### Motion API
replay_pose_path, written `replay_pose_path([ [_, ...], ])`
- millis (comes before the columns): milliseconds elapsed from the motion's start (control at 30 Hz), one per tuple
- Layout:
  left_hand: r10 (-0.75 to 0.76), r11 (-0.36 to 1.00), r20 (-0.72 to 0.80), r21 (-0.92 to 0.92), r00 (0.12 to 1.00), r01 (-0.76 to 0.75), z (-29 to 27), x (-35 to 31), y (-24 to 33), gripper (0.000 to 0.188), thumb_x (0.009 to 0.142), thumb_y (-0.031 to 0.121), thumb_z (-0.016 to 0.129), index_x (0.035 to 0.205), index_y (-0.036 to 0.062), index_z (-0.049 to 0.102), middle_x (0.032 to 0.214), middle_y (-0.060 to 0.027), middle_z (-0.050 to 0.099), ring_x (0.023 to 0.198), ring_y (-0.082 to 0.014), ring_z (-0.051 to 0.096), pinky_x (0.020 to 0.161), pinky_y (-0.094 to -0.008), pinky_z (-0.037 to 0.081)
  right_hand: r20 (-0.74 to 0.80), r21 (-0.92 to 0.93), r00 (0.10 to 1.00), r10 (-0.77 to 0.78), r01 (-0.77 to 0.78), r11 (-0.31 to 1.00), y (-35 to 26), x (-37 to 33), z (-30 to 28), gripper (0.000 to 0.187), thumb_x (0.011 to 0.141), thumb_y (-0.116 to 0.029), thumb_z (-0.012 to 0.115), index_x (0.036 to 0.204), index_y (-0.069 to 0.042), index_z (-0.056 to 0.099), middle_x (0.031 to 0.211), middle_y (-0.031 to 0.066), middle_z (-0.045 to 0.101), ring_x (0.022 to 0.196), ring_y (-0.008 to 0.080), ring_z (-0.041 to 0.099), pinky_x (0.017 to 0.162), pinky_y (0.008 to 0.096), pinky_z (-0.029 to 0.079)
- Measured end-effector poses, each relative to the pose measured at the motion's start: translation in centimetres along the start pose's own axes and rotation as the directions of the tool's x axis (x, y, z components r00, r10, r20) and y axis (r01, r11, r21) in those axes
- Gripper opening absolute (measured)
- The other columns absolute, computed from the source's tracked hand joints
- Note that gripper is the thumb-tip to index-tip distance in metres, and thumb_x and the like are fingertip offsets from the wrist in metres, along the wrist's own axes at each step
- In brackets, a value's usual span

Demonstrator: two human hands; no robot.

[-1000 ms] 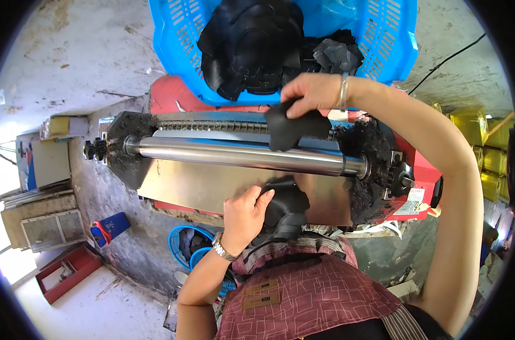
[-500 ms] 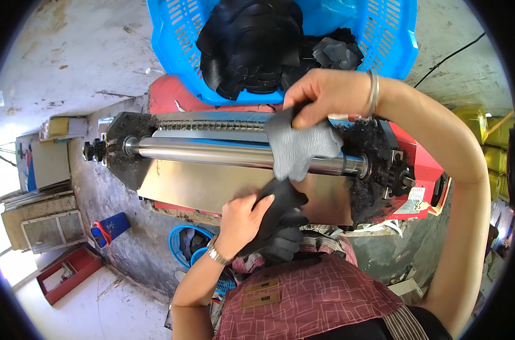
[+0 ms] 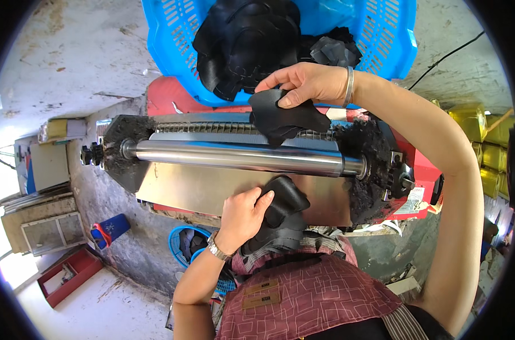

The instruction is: Apply adhesive or process shoe component parts using a roller machine.

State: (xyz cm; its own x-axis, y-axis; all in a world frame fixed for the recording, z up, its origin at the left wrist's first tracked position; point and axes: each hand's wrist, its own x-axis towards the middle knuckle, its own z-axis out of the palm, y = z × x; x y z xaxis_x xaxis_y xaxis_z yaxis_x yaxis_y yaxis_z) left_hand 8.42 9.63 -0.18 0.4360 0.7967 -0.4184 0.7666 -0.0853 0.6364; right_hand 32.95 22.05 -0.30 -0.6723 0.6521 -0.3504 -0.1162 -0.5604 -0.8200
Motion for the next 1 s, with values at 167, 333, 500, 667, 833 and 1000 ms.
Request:
replay_pose_path([
  [167,0.056,0.990,0.049,0.128,0.997,-0.062,-0.3,0.5,1.0,0.037,0.084,0.033,0.049,0.063,0.0029,0.052,0.057,-0.0192,0.051,0.055,-0.0384,0.052,0.049,-0.0423,0.040,0.223,-0.328,0.958,0.181,-0.101,0.939,0.5,0.0,1.9,0.019,0.075,-0.012,0.065,0.089,0.001,0.061,0.087,0.0008,0.059,0.080,0.0076,0.051,0.076,0.0233,0.041],
  [333,0.200,0.969,-0.123,-0.119,0.972,-0.214,-1.3,-1.4,2.8,0.031,0.080,0.021,0.057,0.057,0.0029,0.048,0.049,-0.0176,0.046,0.048,-0.0359,0.049,0.044,-0.0388,0.039,0.562,-0.751,0.813,0.151,0.426,0.505,-0.3,-3.2,8.8,0.016,0.069,-0.014,0.061,0.081,-0.004,0.062,0.088,0.0145,0.058,0.085,0.0285,0.056,0.073,0.0368,0.044],
  [500,0.078,0.995,-0.088,-0.049,0.993,-0.082,-1.1,-2.5,0.4,0.044,0.082,0.030,0.057,0.052,0.0019,0.042,0.046,-0.0177,0.042,0.044,-0.0356,0.045,0.040,-0.0381,0.035,0.328,-0.904,0.944,-0.029,0.322,0.280,-1.3,-3.9,3.6,0.021,0.066,-0.017,0.060,0.082,-0.003,0.063,0.077,0.0128,0.062,0.070,0.0267,0.060,0.064,0.0367,0.046],
  [667,0.011,0.991,-0.011,0.130,1.000,-0.009,0.3,-0.9,-1.0,0.046,0.083,0.036,0.053,0.054,0.0002,0.047,0.050,-0.0189,0.048,0.049,-0.0374,0.049,0.046,-0.0429,0.039,0.152,-0.165,0.984,0.093,-0.068,0.984,-1.2,-2.8,1.3,0.024,0.075,-0.017,0.066,0.091,0.001,0.060,0.082,0.0031,0.061,0.077,0.0101,0.057,0.072,0.0241,0.045],
  [833,-0.019,0.998,-0.050,0.054,0.999,0.021,-0.1,1.2,1.1,0.039,0.081,0.035,0.054,0.064,0.0007,0.053,0.060,-0.0188,0.053,0.057,-0.0374,0.053,0.052,-0.0414,0.041,0.154,-0.148,0.968,0.197,-0.175,0.973,2.2,0.1,1.0,0.028,0.075,-0.017,0.065,0.094,0.002,0.058,0.091,0.0027,0.057,0.087,0.0099,0.051,0.083,0.0252,0.038],
  [1000,-0.013,0.993,-0.008,-0.114,1.000,0.012,0.1,0.2,0.5,0.032,0.080,0.032,0.058,0.070,0.0012,0.056,0.060,-0.0173,0.054,0.056,-0.0356,0.054,0.051,-0.0387,0.042,0.137,-0.522,0.944,0.301,-0.189,0.832,2.5,1.7,-0.2,0.027,0.076,-0.018,0.063,0.094,0.001,0.058,0.083,0.0028,0.059,0.077,0.0077,0.052,0.072,0.0257,0.042],
])
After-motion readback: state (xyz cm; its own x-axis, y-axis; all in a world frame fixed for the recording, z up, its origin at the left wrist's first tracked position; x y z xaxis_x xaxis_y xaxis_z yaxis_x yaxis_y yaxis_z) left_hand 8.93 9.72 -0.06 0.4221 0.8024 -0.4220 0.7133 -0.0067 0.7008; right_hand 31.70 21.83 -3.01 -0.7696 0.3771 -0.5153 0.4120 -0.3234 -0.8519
